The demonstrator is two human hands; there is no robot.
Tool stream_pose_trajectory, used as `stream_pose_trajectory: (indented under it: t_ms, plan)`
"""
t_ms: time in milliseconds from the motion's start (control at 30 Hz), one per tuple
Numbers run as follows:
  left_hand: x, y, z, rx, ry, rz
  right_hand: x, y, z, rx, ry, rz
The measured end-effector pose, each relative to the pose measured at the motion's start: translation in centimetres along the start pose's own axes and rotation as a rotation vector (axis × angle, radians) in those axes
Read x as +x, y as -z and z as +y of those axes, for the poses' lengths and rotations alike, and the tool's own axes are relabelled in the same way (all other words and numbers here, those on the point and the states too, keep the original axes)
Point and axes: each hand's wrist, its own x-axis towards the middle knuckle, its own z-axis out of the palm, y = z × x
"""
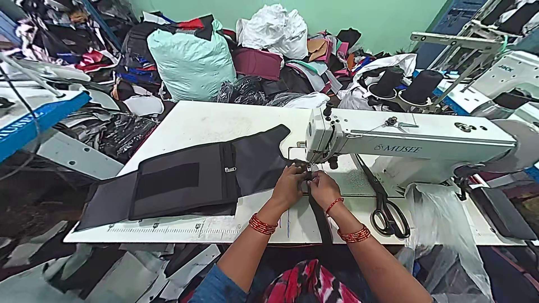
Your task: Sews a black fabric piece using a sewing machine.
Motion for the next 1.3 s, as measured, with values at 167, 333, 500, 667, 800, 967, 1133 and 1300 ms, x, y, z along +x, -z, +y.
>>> stream_pose_trajectory:
  t_ms: [167,333,500,667,800,967,1133,1300]
  plan:
    - [-0.3,1.1,-0.3,0.047,-0.058,-0.125,-0.5,-0.7,0.1,-0.032,0.009,0.047]
    - [-0.4,0.9,-1.4,0.065,-0.211,-0.114,-1.1,-1.4,0.3,-0.115,0.074,0.066]
    - [-0.4,0.7,-1.3,0.09,-0.236,-0.121,-1.2,-1.2,0.7,-0.151,0.144,0.02]
    - [-0.4,0.6,-1.3,0.073,-0.224,-0.115,-1.4,-1.7,0.6,-0.243,0.144,-0.002]
    - [-0.3,0.9,-0.8,0.055,-0.18,-0.153,-1.4,-1.9,0.3,-0.302,0.14,-0.02]
    - [0.1,0.7,-0.7,0.055,-0.167,-0.119,-0.6,-1.6,0.1,-0.262,0.138,-0.049]
    - [0.9,0.5,-1.1,0.079,-0.179,-0.087,0.4,-1.1,-0.2,-0.243,0.126,-0.081]
    - [0.4,-0.1,-0.9,0.11,-0.189,-0.025,0.1,-1.0,0.0,-0.231,0.133,-0.074]
